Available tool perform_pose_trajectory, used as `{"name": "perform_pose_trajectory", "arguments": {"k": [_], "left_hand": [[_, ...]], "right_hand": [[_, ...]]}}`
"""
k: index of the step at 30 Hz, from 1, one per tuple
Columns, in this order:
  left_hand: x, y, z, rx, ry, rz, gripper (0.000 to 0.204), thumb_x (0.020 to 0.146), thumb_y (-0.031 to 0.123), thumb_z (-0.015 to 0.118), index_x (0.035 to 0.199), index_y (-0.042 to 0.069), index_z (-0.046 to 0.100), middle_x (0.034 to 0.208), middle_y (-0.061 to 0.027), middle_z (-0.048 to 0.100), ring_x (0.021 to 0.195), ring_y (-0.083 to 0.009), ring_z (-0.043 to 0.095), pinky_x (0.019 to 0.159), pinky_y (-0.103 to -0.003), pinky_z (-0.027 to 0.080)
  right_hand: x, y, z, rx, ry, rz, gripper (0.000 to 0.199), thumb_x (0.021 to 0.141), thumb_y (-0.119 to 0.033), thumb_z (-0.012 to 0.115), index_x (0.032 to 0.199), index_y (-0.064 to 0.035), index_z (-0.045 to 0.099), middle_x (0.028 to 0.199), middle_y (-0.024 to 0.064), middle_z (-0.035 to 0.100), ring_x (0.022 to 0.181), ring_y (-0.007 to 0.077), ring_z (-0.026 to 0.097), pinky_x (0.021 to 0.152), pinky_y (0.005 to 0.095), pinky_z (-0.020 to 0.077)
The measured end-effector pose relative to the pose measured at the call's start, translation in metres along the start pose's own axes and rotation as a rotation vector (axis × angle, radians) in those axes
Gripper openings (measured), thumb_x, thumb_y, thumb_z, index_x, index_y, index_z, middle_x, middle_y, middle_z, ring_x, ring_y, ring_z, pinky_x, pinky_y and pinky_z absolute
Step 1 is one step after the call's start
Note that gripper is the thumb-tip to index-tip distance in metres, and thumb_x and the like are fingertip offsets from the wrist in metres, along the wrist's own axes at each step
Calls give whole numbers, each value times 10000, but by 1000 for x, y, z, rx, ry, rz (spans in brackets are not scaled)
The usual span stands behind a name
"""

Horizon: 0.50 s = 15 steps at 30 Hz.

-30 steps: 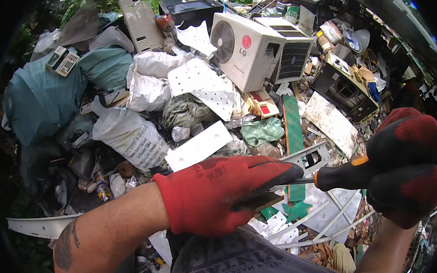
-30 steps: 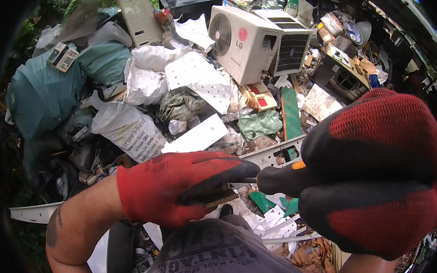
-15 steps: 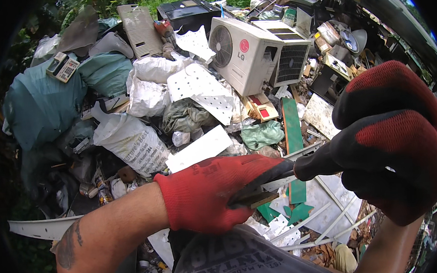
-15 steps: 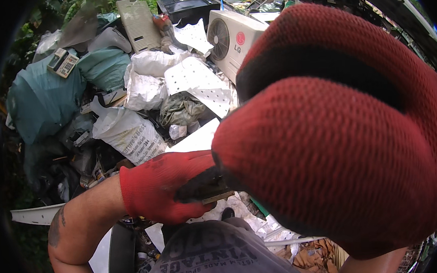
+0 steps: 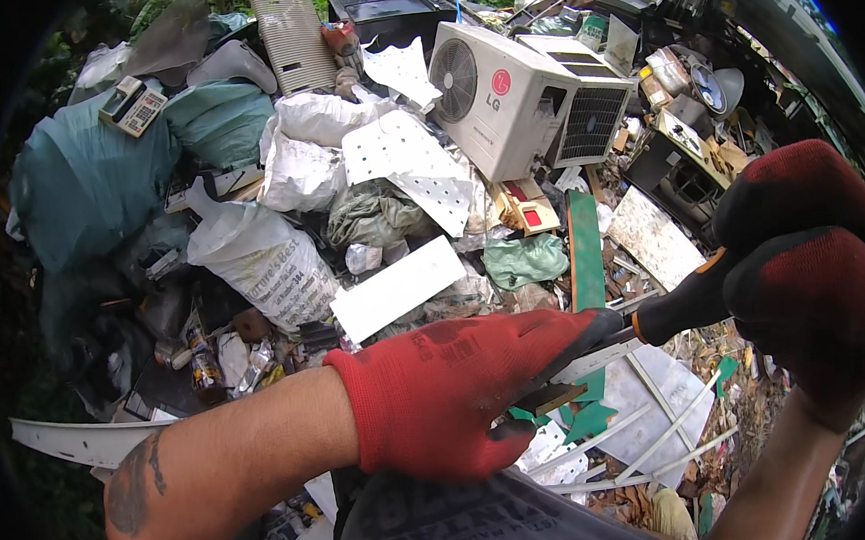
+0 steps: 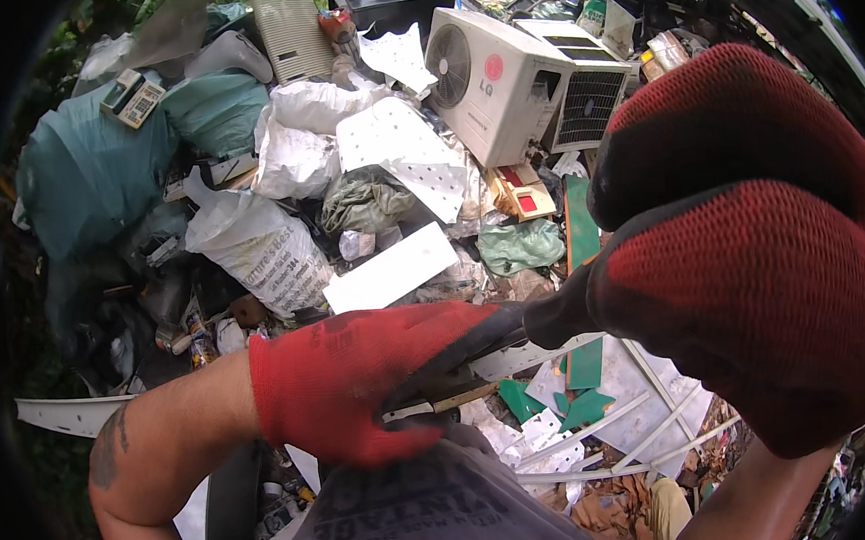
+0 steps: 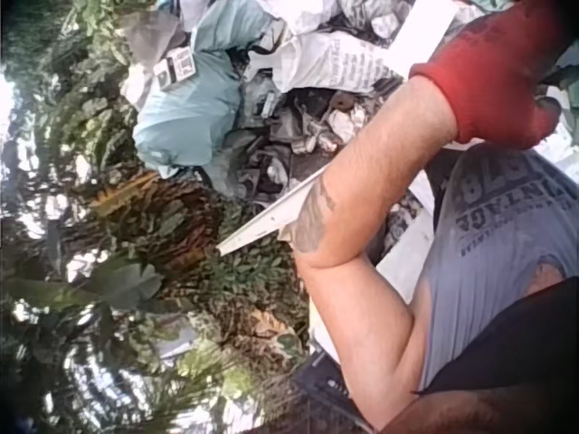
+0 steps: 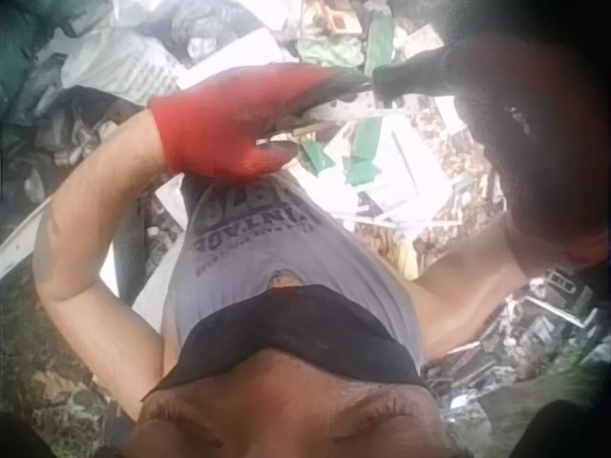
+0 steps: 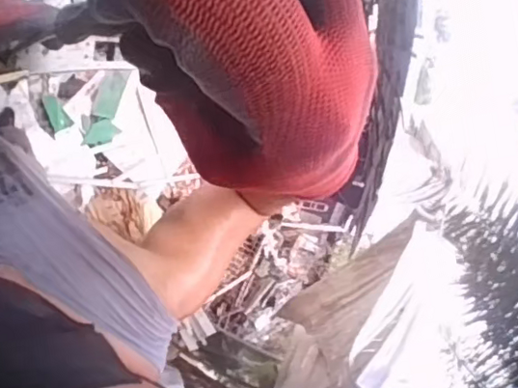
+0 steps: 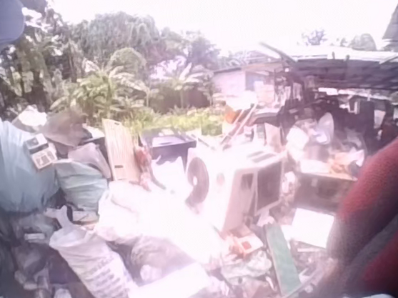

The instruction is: The person uses a screwdriver to remove screws from a metal electronic component and a door frame in a trash area.

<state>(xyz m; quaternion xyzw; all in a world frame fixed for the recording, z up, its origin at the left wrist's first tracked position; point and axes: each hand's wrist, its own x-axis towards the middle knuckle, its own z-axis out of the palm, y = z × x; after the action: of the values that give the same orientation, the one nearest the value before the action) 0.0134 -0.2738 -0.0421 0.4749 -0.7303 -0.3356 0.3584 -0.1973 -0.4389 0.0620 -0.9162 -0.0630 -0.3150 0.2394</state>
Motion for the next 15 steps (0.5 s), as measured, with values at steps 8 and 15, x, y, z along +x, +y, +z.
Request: {"name": "perform_pose_trajectory", "arguments": {"k": [8, 15], "left_hand": [[-2, 0, 6, 28, 29, 70, 804, 759, 58, 642, 1505, -16, 350, 1405, -244, 515, 1278, -399, 538, 1098, -447, 435], [-6, 2, 7, 47, 56, 60, 796, 725, 5, 600, 1475, -46, 341, 1335, -271, 533, 1220, -415, 563, 1044, -452, 470]], "right_hand": [[0, -4, -2, 35, 0, 42, 372, 917, -320, 570, 1189, -67, 584, 896, 109, 568, 737, 255, 590, 657, 410, 510], [5, 2, 5, 99, -14, 35, 388, 950, -350, 557, 1216, -69, 580, 891, 103, 563, 728, 255, 589, 651, 415, 511]]}}
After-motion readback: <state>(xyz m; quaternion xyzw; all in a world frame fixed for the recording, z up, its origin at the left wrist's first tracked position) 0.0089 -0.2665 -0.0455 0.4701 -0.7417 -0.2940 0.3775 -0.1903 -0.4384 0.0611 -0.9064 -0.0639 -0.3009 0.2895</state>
